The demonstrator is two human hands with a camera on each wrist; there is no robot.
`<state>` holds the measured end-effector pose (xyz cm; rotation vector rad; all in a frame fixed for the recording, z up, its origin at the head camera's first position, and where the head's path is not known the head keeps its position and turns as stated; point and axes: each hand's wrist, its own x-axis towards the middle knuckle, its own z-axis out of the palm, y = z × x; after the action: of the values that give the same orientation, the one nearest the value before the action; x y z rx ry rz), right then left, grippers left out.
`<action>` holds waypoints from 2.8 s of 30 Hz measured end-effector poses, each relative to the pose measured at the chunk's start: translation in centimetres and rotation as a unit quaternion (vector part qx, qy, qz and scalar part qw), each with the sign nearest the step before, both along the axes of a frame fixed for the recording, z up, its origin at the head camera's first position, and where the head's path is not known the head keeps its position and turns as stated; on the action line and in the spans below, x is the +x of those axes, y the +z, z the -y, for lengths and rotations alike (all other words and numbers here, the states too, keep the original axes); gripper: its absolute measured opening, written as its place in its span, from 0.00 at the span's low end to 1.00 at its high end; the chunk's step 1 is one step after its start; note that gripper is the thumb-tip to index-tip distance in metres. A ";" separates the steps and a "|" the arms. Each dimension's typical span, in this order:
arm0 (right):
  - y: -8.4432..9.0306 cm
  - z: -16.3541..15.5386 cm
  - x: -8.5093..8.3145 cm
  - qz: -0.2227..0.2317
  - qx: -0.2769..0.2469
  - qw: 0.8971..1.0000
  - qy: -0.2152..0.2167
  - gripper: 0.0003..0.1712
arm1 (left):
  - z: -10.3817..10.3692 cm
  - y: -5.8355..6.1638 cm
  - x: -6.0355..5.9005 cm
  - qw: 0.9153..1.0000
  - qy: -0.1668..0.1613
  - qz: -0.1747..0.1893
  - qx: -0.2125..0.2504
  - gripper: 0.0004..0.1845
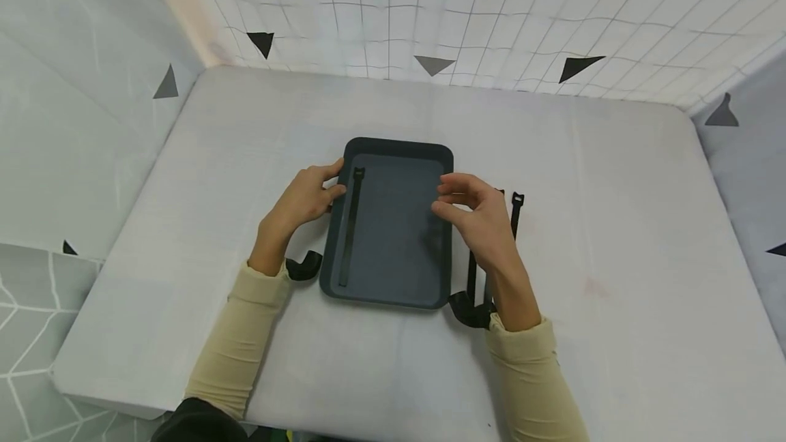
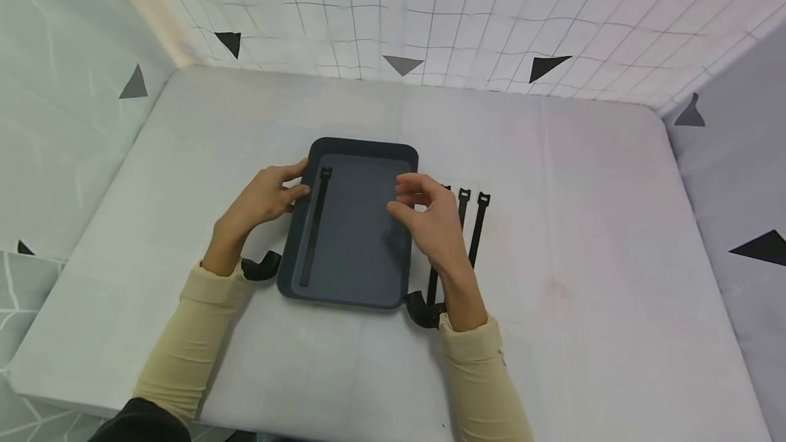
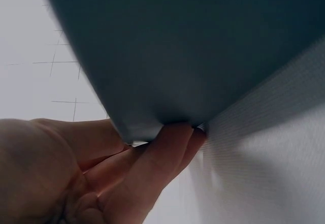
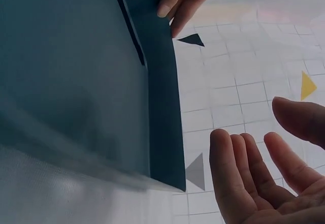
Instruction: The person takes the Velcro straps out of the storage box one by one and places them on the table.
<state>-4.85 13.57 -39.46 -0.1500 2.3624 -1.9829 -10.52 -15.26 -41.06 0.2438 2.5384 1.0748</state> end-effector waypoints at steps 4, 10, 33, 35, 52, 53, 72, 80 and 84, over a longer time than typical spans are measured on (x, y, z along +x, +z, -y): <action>0.3 0.2 0.0 0.009 -0.001 1.000 -0.004 0.22 | -0.1 0.0 0.0 1.000 0.002 0.004 0.009 0.32; 0.5 0.7 -0.1 0.011 -0.011 1.000 -0.005 0.22 | -0.3 -0.1 -0.1 1.000 -0.002 0.006 0.016 0.33; 0.2 3.3 -1.0 0.012 -0.019 1.000 0.006 0.23 | -0.2 0.0 0.1 1.000 0.000 -0.002 0.015 0.33; 0.1 3.5 -1.2 0.015 -0.015 1.000 0.009 0.23 | -0.2 -0.1 0.1 1.000 0.002 0.001 0.019 0.33; -0.3 5.6 -2.6 0.048 0.011 0.997 0.058 0.26 | -0.5 -0.1 0.1 1.000 0.009 0.003 0.011 0.33; -0.3 5.7 -2.7 0.051 0.012 0.997 0.062 0.27 | -0.5 -0.1 0.1 1.000 0.007 0.004 0.010 0.33; -1.6 9.1 -4.7 0.070 0.062 0.993 0.066 0.32 | -0.2 0.2 0.1 1.000 -0.002 -0.006 -0.010 0.33; -2.7 10.9 -5.6 0.086 0.123 0.987 0.061 0.33 | -0.1 0.1 0.2 1.000 -0.010 -0.020 -0.018 0.32; -3.3 11.4 -6.0 0.072 0.150 0.985 0.051 0.33 | -0.3 0.3 0.2 0.999 -0.012 -0.027 -0.020 0.32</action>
<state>-10.80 2.17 -42.77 -0.1075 2.4675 -1.5157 -10.28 -14.98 -40.81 0.2959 2.5952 1.0218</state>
